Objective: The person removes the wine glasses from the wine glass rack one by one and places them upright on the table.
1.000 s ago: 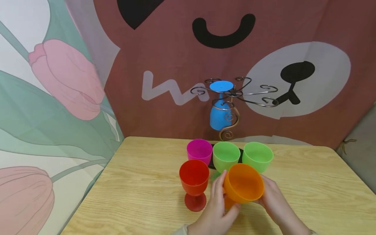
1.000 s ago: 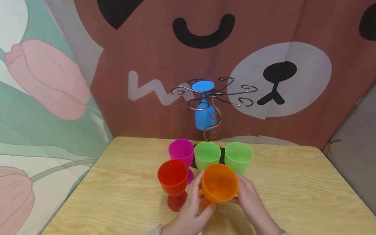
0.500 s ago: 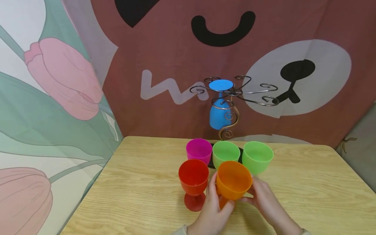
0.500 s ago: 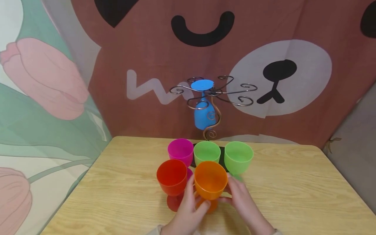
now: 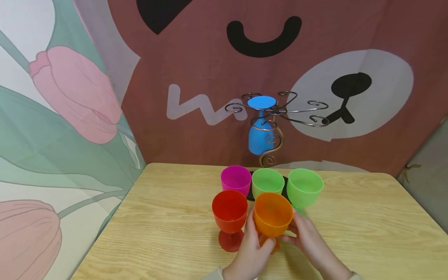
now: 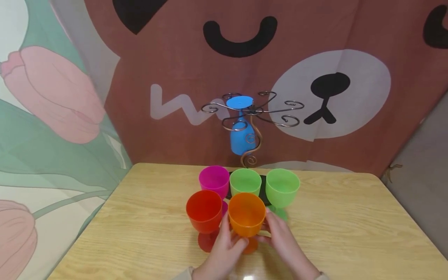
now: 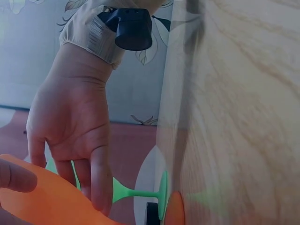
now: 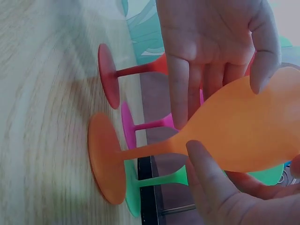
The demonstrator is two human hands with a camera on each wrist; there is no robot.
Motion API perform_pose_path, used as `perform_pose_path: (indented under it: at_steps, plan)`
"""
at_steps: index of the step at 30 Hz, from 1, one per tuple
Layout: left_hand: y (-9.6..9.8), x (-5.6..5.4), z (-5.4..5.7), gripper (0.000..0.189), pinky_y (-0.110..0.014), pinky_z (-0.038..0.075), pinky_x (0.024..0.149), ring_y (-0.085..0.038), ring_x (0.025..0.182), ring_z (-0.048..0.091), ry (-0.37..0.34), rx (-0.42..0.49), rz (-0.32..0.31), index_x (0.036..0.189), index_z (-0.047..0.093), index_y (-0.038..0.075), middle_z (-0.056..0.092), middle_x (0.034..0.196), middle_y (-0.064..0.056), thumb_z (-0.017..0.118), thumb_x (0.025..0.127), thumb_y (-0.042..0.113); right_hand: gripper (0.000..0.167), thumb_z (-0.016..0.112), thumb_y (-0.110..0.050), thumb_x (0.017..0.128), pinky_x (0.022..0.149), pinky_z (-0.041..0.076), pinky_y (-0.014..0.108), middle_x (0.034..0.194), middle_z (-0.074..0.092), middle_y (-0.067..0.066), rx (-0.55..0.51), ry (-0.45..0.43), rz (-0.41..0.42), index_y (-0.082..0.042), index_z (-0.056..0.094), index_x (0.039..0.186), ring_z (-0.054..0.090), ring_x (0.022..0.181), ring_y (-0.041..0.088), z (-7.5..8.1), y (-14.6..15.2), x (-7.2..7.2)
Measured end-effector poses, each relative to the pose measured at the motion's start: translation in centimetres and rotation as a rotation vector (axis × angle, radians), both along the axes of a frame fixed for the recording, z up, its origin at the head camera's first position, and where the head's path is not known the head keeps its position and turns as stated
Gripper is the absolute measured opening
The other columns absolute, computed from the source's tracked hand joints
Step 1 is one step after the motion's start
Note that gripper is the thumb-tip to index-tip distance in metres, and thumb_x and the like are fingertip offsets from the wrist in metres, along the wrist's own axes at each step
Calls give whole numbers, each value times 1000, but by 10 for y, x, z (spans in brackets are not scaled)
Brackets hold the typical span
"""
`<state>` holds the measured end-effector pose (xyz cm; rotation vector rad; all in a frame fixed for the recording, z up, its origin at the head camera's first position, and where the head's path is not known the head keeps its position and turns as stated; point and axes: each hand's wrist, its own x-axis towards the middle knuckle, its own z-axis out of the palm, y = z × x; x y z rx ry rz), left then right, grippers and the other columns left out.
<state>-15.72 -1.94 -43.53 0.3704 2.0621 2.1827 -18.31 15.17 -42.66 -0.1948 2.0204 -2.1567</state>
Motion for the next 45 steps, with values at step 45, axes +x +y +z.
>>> perform_pose_path:
  at_steps: [45]
  plan:
    - [-27,7,0,83,-43,50,104,-38,141,42,-135,-60,-89,163,10,7,28,162,-17,60,96,4,32,30,-25,113,86,59,32,115,64,0,-176,51,84,-17,60,118,67,99,13,-7,5,0]
